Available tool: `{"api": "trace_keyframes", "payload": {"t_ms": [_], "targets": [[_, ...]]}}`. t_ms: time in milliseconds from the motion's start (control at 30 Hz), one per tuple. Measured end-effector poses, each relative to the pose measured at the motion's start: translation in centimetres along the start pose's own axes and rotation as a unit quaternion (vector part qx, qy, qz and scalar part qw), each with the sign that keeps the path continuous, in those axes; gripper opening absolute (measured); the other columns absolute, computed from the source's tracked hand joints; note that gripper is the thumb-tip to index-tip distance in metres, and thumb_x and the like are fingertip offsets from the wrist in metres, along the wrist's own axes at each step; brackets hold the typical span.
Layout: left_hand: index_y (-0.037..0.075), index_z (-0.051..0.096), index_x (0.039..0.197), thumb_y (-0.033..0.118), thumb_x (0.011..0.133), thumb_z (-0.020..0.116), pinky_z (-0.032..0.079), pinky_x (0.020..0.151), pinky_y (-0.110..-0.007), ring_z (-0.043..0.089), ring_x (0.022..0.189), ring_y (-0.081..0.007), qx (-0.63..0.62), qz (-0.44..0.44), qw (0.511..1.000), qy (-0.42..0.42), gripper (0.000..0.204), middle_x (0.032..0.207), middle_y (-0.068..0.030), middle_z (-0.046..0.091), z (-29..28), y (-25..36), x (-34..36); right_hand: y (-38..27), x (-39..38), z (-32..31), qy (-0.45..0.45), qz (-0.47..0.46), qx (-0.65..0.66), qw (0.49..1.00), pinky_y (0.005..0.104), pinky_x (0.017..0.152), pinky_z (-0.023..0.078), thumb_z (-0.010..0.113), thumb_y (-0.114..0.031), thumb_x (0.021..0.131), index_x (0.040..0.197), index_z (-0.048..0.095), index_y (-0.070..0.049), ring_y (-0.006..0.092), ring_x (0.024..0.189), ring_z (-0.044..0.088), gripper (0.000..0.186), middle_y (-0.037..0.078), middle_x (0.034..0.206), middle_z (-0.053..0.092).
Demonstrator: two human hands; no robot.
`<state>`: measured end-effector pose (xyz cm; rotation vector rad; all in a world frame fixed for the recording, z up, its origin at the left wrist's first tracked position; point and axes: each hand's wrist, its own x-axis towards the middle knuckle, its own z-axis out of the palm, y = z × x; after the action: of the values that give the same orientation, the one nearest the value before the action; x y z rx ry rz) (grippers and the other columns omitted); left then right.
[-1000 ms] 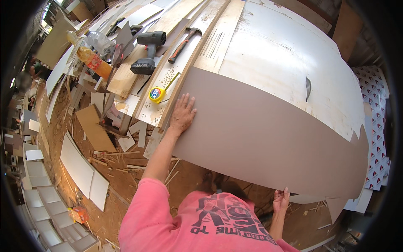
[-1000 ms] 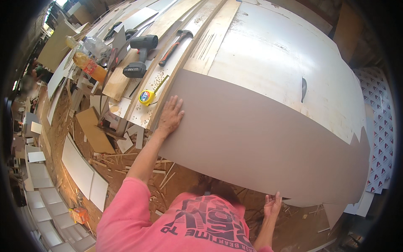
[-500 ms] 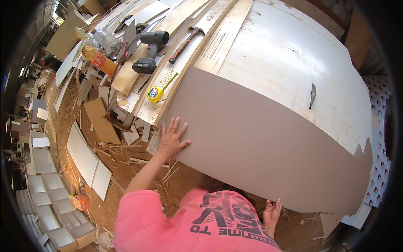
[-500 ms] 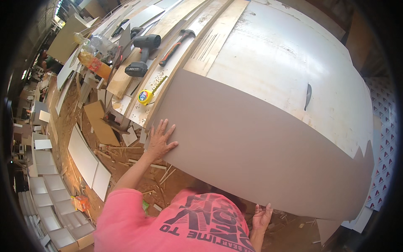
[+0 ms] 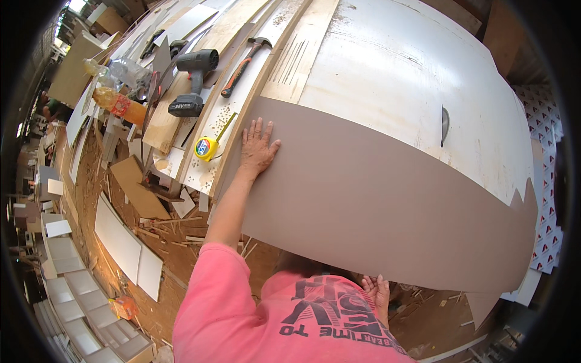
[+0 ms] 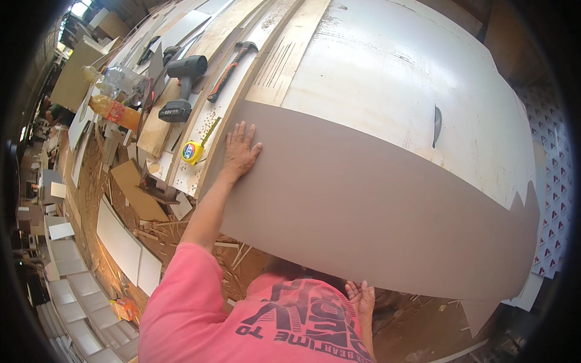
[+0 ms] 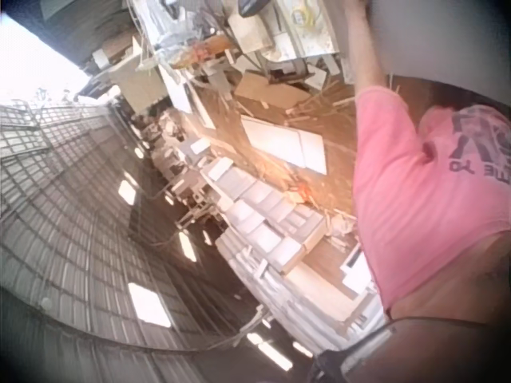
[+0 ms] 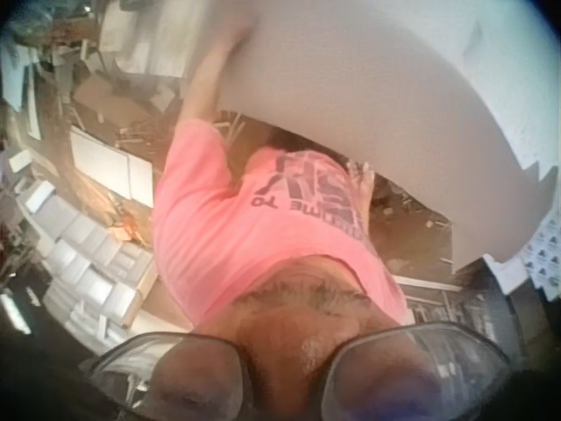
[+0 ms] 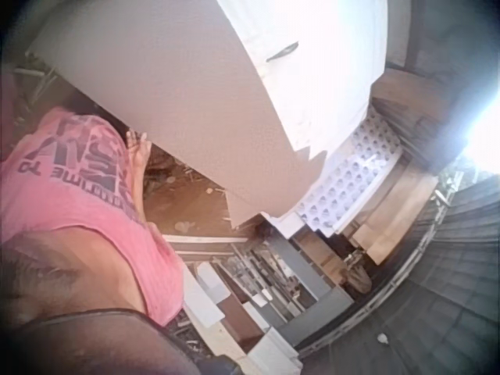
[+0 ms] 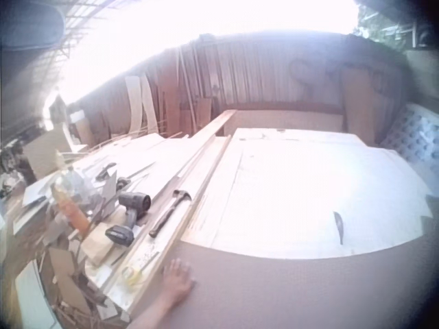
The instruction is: The person hammers a wooden block onto a board, measures various wood and laminate pieces with a tape measure, and carries a large curved laminate piece through the workshop.
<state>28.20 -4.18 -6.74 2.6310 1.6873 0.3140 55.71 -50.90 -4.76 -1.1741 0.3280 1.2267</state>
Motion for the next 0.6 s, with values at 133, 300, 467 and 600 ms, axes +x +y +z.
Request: {"api": "trace_keyframes", "payload": {"t_ms": [133,300,467,600], "targets": [[0.01,0.033,0.142,0.042,0.092,0.045,0.013,0.113,-0.046,0.018,0.14,-0.0316,-0.015,0.05,0.999,-0.013,0.06,0.15,-0.0169,0.022,-0.2,-0.5,1.8,1.5,-0.4,3.3,0.007,0.02,0.006,1.0,0.0356,0.072,0.06,0.053,-0.018,0.095,0.104,0.046,0.0,0.0268,0.085,0.067,0.022,0.019,0.095,0.062],[0.008,0.029,0.143,0.033,0.093,0.045,0.012,0.114,-0.044,0.016,0.14,-0.0311,-0.026,0.077,0.996,-0.031,0.059,0.151,-0.017,0.02,-1.0,-1.2,2.1,1.2,-1.4,5.2,0.049,-0.028,0.029,0.998,0.034,0.068,0.06,0.05,-0.017,0.096,0.109,0.045,0.004,0.0272,0.08,0.067,0.025,0.018,0.091,0.062],[0.007,0.027,0.144,0.033,0.093,0.044,0.011,0.114,-0.043,0.014,0.141,-0.0309,-0.036,0.075,0.995,-0.05,0.059,0.151,-0.0172,0.018,-1.0,-0.4,3.6,1.5,-1.3,6.7,0.082,-0.087,0.025,0.993,0.0326,0.064,0.059,0.052,-0.018,0.095,0.108,0.046,0.003,0.0244,0.075,0.066,0.026,0.017,0.091,0.063],[0.006,0.028,0.144,0.034,0.094,0.042,0.011,0.114,-0.044,0.014,0.141,-0.0316,-0.048,0.085,0.995,-0.036,0.059,0.151,-0.0179,0.018,-0.7,-0.5,5.4,0.5,-0.2,8.3,0.093,-0.114,0.01,0.989,0.0308,0.063,0.058,0.054,-0.02,0.094,0.106,0.047,0.002,0.023,0.074,0.065,0.026,0.014,0.089,0.062]]}}
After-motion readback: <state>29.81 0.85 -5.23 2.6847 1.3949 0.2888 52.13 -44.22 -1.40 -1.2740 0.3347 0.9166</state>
